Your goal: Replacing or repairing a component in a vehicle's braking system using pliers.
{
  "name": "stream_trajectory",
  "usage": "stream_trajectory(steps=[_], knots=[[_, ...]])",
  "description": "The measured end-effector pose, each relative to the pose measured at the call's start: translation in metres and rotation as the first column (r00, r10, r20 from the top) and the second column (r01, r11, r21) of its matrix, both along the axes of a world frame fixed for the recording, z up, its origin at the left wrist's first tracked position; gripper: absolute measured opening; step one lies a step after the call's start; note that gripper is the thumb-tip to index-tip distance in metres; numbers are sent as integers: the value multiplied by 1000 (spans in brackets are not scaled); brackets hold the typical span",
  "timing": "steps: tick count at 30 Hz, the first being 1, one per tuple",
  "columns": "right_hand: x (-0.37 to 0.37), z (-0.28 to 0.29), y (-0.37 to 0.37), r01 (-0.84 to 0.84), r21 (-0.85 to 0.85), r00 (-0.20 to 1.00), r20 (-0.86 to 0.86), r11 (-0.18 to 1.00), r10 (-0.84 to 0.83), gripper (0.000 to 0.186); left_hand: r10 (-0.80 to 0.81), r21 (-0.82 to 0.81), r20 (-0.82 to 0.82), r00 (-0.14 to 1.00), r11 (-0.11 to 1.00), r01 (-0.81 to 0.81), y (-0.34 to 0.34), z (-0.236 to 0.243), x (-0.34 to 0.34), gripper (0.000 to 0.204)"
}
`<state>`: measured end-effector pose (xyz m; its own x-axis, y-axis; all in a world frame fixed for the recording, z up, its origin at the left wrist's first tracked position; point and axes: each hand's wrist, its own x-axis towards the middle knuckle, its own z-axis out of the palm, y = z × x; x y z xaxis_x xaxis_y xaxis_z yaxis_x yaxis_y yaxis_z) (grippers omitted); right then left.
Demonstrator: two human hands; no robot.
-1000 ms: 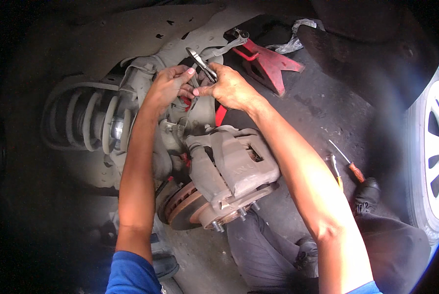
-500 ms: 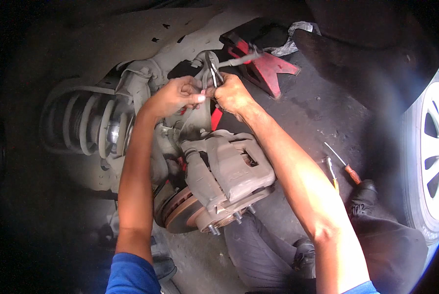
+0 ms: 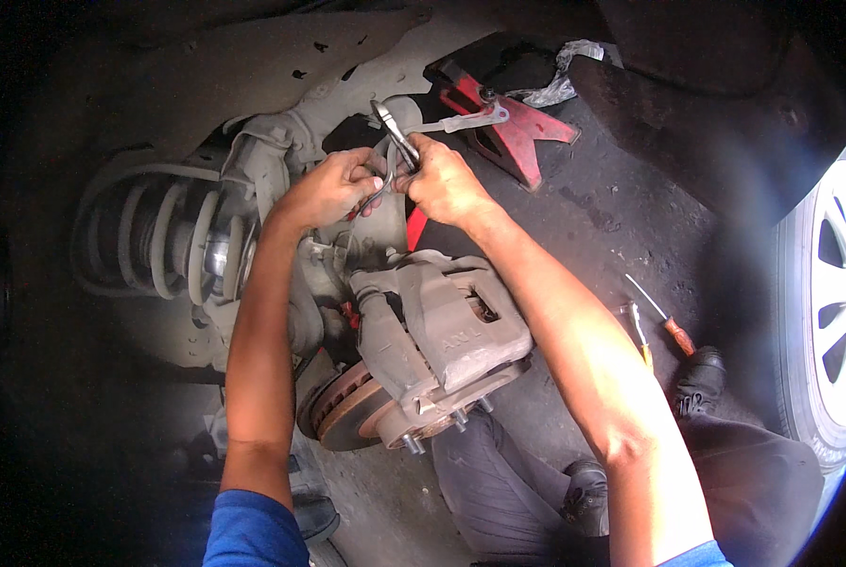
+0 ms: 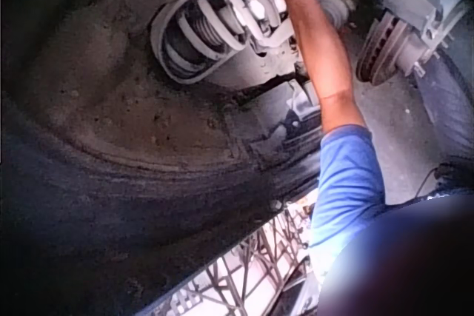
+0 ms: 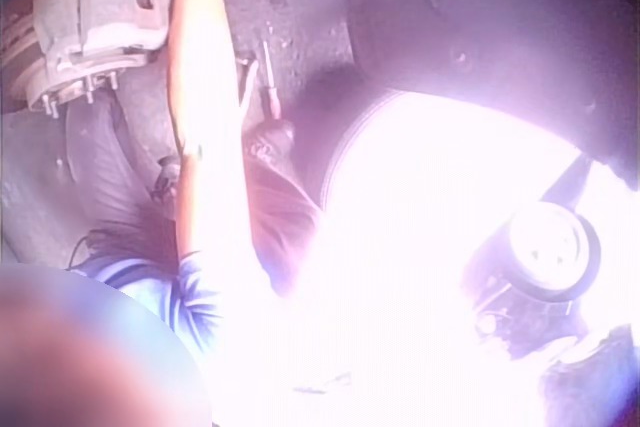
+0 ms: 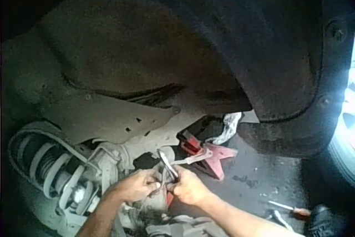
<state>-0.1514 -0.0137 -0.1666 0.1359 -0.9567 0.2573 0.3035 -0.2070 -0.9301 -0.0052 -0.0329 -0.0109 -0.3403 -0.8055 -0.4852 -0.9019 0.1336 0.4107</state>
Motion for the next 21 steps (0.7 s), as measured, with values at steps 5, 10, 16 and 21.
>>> stream_trajectory(steps=[5,10,16,21], knots=[[-3,22,9,118,-30,963,-242,993,-122,37,127,64,63,990,989,-131,4,2,-3,16],[-4,21,1,46,-127,879,-467,991,-100,39,-16,47,127,992,999,11,-4,-5,9,21],[-3,16,4,14,-40,955,-297,999,-25,36,-84,-105,255,963,988,114,-2,-5,7,28],[5,20,5,-110,267,994,37,957,104,42,-137,-236,225,965,953,191,-4,-8,12,32]])
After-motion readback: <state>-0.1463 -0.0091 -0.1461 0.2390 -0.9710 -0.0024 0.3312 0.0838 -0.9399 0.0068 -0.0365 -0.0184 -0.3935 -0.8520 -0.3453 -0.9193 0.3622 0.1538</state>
